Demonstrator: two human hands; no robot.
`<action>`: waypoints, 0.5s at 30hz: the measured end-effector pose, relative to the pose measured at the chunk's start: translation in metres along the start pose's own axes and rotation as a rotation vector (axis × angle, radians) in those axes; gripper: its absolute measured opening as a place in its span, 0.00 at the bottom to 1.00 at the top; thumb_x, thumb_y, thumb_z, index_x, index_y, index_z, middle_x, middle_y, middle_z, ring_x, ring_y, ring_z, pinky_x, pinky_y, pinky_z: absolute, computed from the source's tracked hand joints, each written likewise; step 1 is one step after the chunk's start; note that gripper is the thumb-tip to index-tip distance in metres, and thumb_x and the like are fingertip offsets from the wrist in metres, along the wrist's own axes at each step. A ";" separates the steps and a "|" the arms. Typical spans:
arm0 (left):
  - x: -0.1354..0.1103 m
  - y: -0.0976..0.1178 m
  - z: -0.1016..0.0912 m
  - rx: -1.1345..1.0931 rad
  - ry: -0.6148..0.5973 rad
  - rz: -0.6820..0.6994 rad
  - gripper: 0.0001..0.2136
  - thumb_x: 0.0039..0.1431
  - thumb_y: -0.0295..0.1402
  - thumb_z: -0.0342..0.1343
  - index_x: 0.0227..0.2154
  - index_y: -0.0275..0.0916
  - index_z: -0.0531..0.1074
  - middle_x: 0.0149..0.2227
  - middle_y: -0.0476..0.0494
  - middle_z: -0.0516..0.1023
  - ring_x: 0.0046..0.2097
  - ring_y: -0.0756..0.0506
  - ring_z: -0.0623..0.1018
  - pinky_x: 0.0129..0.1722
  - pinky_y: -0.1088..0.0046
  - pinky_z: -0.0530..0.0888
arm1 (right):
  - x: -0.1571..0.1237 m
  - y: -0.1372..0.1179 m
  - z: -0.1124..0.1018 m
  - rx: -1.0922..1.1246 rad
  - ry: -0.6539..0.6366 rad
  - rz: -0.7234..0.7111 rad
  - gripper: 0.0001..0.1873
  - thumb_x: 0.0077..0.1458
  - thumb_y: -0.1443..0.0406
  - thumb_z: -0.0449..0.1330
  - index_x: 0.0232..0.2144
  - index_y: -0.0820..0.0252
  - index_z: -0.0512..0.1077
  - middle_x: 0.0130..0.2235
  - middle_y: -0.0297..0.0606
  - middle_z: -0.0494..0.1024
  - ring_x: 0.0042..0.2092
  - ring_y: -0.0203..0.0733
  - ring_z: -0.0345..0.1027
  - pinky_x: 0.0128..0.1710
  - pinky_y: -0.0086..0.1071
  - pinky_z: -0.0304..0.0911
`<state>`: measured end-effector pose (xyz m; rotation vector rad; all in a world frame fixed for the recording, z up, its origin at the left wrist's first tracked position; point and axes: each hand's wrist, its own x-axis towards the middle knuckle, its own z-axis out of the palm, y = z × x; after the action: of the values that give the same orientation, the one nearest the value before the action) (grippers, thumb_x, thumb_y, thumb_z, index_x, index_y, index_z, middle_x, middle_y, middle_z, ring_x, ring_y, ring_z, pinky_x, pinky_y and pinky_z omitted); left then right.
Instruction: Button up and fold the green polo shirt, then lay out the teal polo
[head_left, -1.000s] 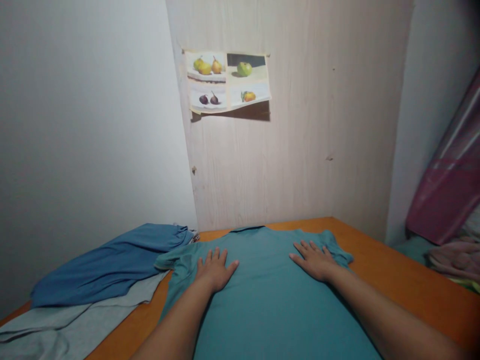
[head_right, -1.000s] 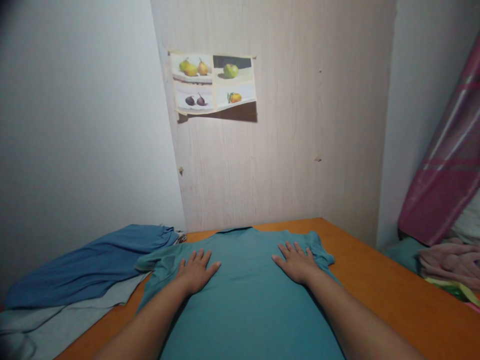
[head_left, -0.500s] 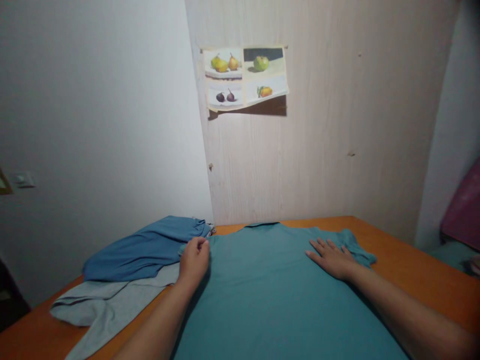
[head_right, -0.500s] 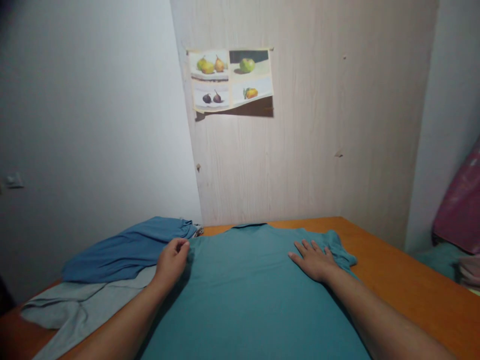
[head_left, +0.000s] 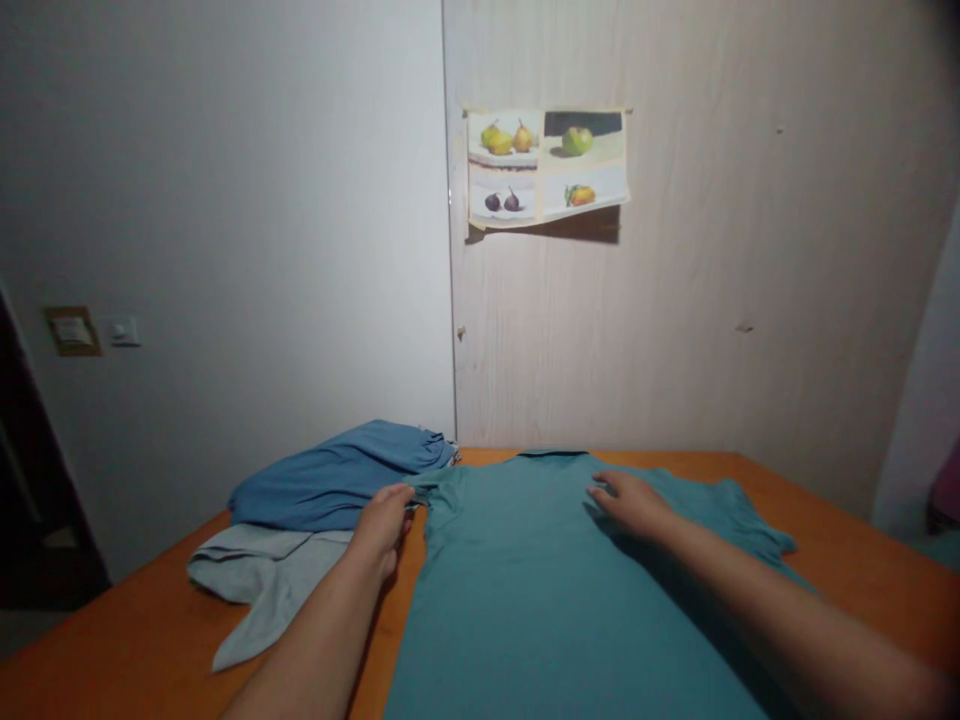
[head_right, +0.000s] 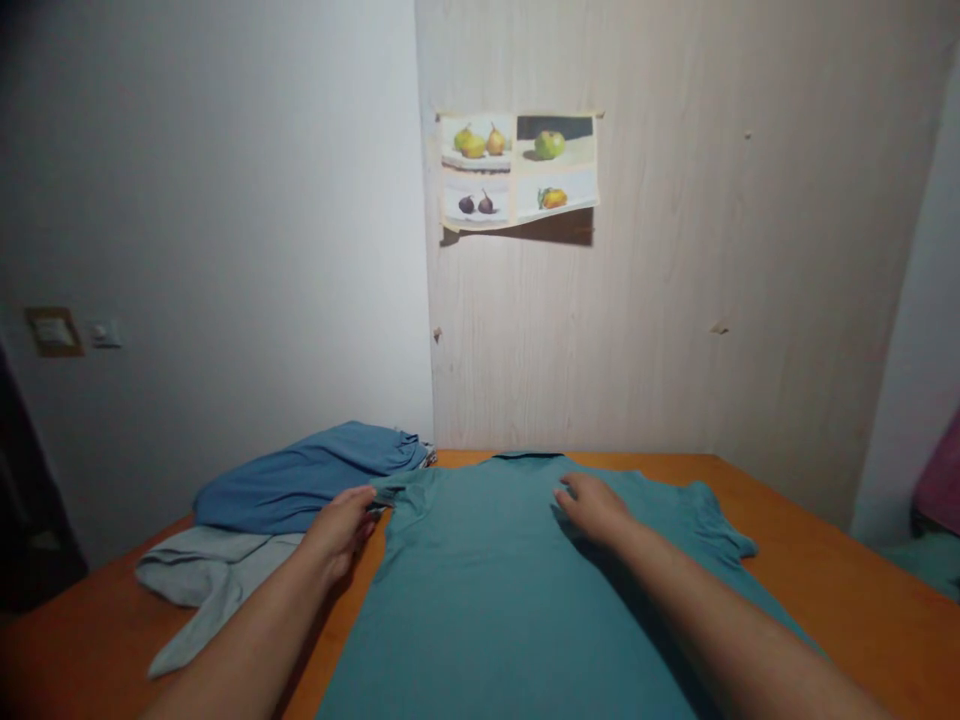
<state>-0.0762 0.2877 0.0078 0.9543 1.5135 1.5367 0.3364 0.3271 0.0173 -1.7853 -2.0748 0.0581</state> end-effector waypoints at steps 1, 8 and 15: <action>-0.001 0.001 0.000 -0.034 -0.036 -0.040 0.22 0.46 0.44 0.62 0.45 0.40 0.75 0.38 0.44 0.80 0.33 0.48 0.76 0.31 0.74 0.69 | 0.003 -0.019 0.002 0.052 0.008 -0.042 0.24 0.65 0.56 0.52 0.56 0.63 0.74 0.57 0.51 0.76 0.59 0.53 0.69 0.59 0.40 0.60; -0.009 0.010 -0.002 -0.185 -0.262 -0.103 0.28 0.43 0.51 0.66 0.46 0.41 0.77 0.46 0.44 0.80 0.37 0.49 0.74 0.33 0.75 0.65 | 0.016 -0.148 0.031 0.423 -0.014 -0.255 0.17 0.62 0.61 0.54 0.46 0.62 0.79 0.47 0.44 0.82 0.49 0.48 0.75 0.51 0.36 0.65; -0.008 0.008 -0.002 -0.242 -0.237 -0.061 0.26 0.45 0.51 0.66 0.47 0.44 0.78 0.52 0.45 0.78 0.46 0.45 0.73 0.41 0.71 0.66 | -0.002 -0.244 0.052 0.240 -0.035 -0.235 0.26 0.60 0.50 0.57 0.53 0.58 0.74 0.49 0.47 0.80 0.50 0.53 0.73 0.48 0.41 0.65</action>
<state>-0.0747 0.2798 0.0161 0.9050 1.1517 1.4672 0.0903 0.2928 0.0388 -1.4023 -2.1839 0.2615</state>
